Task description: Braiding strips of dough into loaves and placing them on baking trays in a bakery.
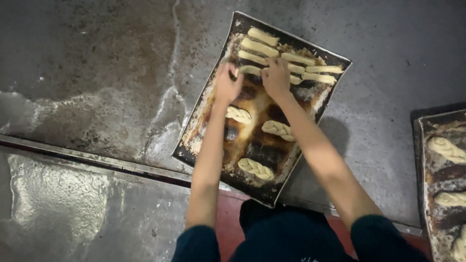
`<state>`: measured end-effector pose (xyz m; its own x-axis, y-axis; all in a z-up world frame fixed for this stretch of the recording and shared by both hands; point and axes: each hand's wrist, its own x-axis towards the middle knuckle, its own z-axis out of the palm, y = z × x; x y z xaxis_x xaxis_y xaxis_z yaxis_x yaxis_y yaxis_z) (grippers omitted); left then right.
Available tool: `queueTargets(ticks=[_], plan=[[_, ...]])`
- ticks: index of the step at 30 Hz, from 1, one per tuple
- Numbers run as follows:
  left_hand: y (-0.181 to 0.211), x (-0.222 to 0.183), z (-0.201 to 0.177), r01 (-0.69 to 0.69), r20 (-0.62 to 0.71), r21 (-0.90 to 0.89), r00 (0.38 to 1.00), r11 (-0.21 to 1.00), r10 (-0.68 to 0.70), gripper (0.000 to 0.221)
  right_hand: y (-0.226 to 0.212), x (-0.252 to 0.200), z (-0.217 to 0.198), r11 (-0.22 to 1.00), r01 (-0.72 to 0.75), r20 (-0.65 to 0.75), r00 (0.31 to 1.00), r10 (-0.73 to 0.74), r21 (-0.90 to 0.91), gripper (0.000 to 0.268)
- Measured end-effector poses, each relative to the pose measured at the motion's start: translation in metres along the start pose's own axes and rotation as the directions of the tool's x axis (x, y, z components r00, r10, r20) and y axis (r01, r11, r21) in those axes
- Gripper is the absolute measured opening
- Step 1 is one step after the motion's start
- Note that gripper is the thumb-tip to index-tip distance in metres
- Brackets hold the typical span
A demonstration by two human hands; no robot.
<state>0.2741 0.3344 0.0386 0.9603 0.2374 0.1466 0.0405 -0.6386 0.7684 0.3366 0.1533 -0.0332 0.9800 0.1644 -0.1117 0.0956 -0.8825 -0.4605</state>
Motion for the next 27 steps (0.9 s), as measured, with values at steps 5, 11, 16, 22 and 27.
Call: queueTargets(ticks=[5, 11, 16, 22, 27], plan=[[0.004, -0.048, 0.014, 0.210, 0.003, -0.896, 0.884, 0.391, -0.467, 0.011, 0.022, 0.047, 0.051, 0.999, 0.047, -0.132, 0.990, -0.047, -0.003, 0.023], [-0.038, -0.048, 0.062, 0.411, 0.114, -0.606, 0.892, 0.682, -0.437, 0.026, -0.018, 0.018, -0.050, 0.684, -0.012, 0.010, 1.000, 0.007, 0.729, 0.020], [-0.012, -0.006, 0.106, 0.163, 0.269, 0.357, 0.925, 0.920, -0.268, 0.059, 0.030, -0.085, -0.159, 0.471, 0.326, -0.368, 0.930, -0.002, 0.820, 0.016], [0.020, -0.006, 0.134, -0.055, 0.348, 0.373, 0.934, 0.926, -0.084, 0.026, 0.145, -0.263, -0.214, 0.665, 0.176, -0.457, 0.846, 0.276, 0.726, 0.022], [0.165, -0.093, 0.117, 0.115, 0.558, -0.107, 0.829, 0.988, -0.036, 0.033, 0.234, -0.362, -0.197, 0.626, 0.030, -0.375, 0.823, 0.427, 0.779, 0.020]])
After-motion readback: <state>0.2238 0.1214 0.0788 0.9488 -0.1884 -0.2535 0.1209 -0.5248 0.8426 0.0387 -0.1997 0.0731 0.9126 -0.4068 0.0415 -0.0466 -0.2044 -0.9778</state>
